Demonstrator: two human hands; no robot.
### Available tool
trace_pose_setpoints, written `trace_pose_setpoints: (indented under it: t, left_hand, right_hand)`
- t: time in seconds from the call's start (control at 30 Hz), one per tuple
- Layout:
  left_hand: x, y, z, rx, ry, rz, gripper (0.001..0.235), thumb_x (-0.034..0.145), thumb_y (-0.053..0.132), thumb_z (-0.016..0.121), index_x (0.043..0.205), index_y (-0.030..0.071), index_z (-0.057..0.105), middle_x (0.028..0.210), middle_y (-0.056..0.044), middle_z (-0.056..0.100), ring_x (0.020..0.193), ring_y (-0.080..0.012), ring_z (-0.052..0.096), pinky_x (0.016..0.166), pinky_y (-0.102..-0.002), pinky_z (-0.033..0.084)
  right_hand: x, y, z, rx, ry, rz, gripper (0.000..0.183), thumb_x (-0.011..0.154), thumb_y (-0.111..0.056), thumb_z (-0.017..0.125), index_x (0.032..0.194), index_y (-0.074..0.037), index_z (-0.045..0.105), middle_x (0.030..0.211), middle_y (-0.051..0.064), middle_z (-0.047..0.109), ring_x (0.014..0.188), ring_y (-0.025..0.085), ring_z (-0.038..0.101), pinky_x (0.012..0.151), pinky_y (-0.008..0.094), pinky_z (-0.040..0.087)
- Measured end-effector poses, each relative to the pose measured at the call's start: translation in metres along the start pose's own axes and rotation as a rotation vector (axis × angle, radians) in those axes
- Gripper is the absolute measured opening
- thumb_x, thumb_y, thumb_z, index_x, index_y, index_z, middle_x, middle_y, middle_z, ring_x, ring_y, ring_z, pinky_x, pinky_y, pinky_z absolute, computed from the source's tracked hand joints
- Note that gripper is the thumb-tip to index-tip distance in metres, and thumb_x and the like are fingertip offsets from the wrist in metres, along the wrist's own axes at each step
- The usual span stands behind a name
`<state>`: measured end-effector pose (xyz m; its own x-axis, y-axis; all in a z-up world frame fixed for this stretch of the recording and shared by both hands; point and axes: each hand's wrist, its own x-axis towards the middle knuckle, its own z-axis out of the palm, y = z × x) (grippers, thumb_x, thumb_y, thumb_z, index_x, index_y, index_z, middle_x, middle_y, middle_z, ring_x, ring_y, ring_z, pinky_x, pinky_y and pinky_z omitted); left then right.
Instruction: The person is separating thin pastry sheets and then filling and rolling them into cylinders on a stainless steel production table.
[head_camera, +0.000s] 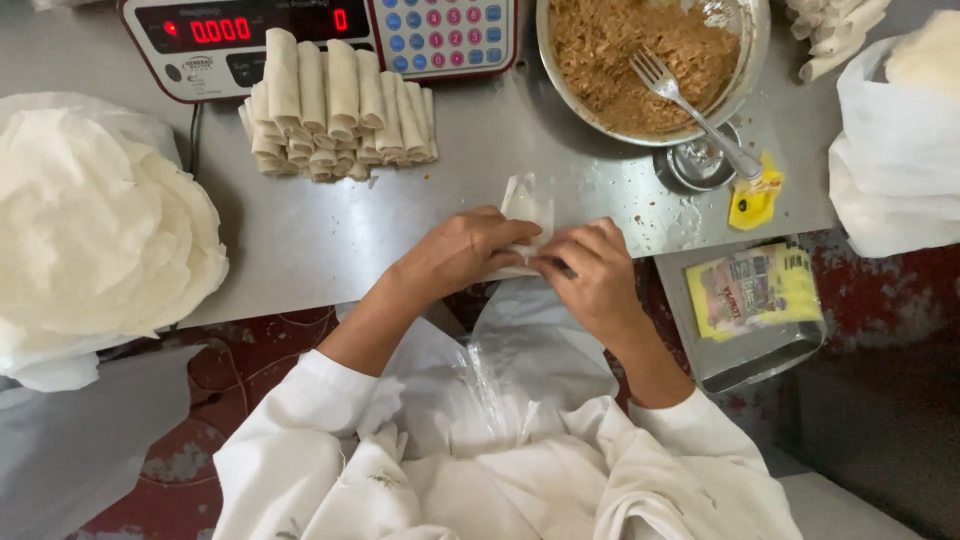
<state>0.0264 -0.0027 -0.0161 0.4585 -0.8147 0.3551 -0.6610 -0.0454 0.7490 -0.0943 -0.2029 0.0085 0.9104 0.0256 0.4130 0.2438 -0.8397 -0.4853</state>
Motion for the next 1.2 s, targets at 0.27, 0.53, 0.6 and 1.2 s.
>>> trace_pose_setpoints:
  t: [0.27,0.53,0.6,1.2]
  left_hand:
    - [-0.004,0.022,-0.011,0.245,-0.012,0.049,0.030,0.090,0.026,0.087,0.115,0.014,0.076,0.110,-0.007,0.073,0.098,-0.0251,0.073,0.084,-0.034,0.064]
    - [0.015,-0.023,0.000,0.315,0.043,0.104,0.013,0.096,0.022,0.082,0.092,0.010,0.078,0.083,-0.005,0.068,0.087,-0.0229,0.066,0.084,-0.031,0.057]
    - [0.014,-0.020,0.001,0.436,0.091,0.202,0.019,0.098,0.024,0.080,0.088,0.010,0.075,0.081,-0.003,0.067,0.085,-0.0196,0.066,0.087,-0.029,0.054]
    - [0.004,0.000,0.017,0.790,0.135,0.057,0.034,0.111,0.012,0.058,0.139,-0.005,0.069,0.136,-0.027,0.071,0.128,-0.0386,0.068,0.112,-0.049,0.053]
  right_hand:
    - [-0.005,-0.008,0.001,0.030,0.046,-0.095,0.003,0.103,-0.013,0.075,0.101,-0.012,0.077,0.094,0.001,0.067,0.083,0.025,0.063,0.077,0.037,0.051]
    - [0.030,0.003,-0.002,-0.012,-0.010,-0.076,0.017,0.092,-0.018,0.089,0.101,-0.009,0.078,0.093,0.005,0.066,0.087,0.027,0.063,0.082,0.041,0.052]
    - [0.033,0.005,-0.002,-0.020,-0.098,-0.086,0.019,0.089,-0.016,0.089,0.101,-0.006,0.078,0.092,0.008,0.066,0.089,0.030,0.064,0.083,0.042,0.052]
    - [0.050,0.047,0.017,0.026,-0.018,-0.084,0.013,0.106,-0.021,0.076,0.106,-0.010,0.084,0.099,0.007,0.068,0.098,0.028,0.064,0.088,0.041,0.055]
